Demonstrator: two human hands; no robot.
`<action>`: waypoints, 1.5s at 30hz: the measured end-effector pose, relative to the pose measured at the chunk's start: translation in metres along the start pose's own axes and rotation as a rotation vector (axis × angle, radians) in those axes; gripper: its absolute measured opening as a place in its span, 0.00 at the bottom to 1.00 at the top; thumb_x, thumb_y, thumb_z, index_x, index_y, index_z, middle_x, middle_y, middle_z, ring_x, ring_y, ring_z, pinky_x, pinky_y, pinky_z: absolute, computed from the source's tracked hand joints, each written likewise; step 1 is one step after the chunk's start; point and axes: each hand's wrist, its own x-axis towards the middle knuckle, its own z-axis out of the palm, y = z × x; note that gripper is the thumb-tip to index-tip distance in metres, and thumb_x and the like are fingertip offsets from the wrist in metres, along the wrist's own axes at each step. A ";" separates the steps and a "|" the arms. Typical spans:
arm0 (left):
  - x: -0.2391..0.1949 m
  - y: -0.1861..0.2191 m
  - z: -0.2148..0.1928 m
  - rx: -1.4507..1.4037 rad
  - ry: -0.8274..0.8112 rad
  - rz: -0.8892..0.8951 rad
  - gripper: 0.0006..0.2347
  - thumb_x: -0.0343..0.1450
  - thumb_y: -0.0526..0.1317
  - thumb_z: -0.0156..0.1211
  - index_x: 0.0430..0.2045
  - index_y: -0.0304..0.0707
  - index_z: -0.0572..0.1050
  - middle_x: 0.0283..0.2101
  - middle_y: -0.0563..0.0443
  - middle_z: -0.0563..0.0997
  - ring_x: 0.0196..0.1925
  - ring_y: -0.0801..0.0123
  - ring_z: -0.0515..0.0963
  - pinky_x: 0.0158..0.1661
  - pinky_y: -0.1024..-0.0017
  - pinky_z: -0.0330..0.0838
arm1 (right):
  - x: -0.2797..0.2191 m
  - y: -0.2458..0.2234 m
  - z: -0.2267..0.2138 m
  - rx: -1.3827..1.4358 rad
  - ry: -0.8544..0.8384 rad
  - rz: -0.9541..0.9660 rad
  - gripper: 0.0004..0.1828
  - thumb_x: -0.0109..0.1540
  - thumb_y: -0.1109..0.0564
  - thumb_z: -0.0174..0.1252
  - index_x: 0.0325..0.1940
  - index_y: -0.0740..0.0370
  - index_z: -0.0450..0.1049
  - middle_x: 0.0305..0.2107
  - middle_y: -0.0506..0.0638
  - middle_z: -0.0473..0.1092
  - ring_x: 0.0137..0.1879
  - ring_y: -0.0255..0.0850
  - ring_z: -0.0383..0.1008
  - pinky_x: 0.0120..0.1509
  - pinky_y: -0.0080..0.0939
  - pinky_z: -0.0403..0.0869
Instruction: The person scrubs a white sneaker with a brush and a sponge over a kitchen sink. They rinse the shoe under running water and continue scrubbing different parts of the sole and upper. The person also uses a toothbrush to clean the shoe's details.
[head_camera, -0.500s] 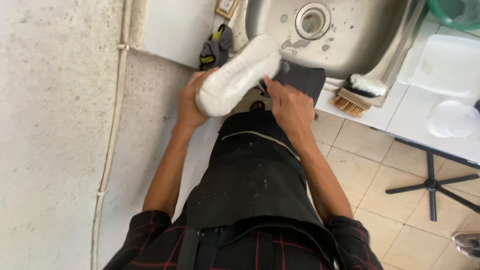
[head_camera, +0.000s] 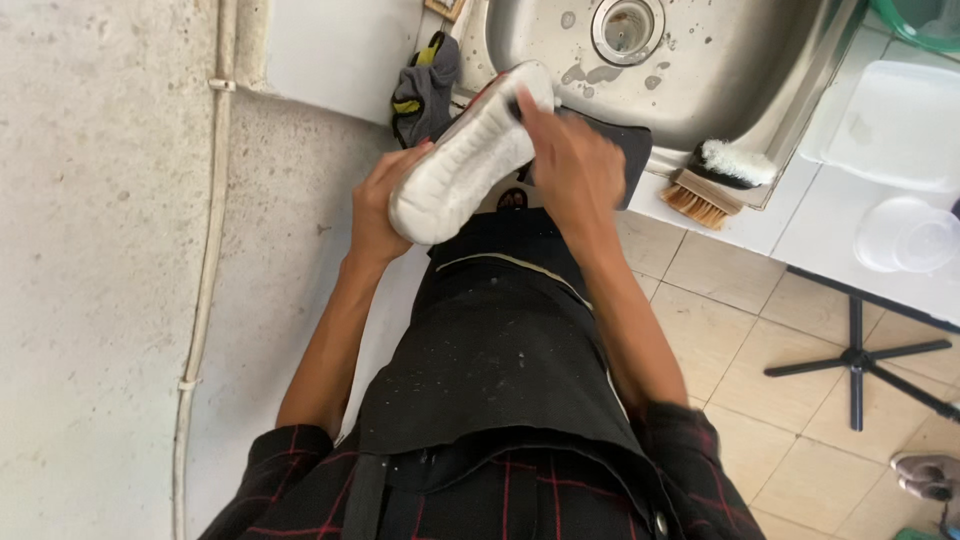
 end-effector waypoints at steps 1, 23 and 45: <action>-0.004 -0.002 0.002 0.032 0.005 0.007 0.28 0.68 0.35 0.83 0.66 0.42 0.81 0.60 0.44 0.85 0.61 0.44 0.86 0.61 0.49 0.80 | 0.011 -0.008 0.001 -0.038 0.041 -0.042 0.16 0.80 0.44 0.51 0.66 0.30 0.83 0.19 0.49 0.68 0.22 0.54 0.75 0.26 0.54 0.73; -0.020 -0.030 0.002 0.062 -0.016 0.054 0.18 0.84 0.39 0.63 0.70 0.38 0.76 0.68 0.38 0.81 0.66 0.54 0.85 0.65 0.63 0.77 | 0.036 0.002 0.021 -0.218 -0.064 -0.178 0.28 0.79 0.60 0.55 0.83 0.40 0.70 0.15 0.42 0.54 0.18 0.36 0.45 0.24 0.45 0.48; -0.031 -0.043 0.015 0.189 0.109 0.095 0.23 0.70 0.40 0.81 0.62 0.42 0.85 0.58 0.48 0.87 0.57 0.52 0.88 0.60 0.58 0.81 | -0.002 0.034 0.046 -0.014 0.171 -0.074 0.19 0.76 0.47 0.56 0.68 0.24 0.83 0.26 0.49 0.71 0.23 0.60 0.75 0.27 0.62 0.74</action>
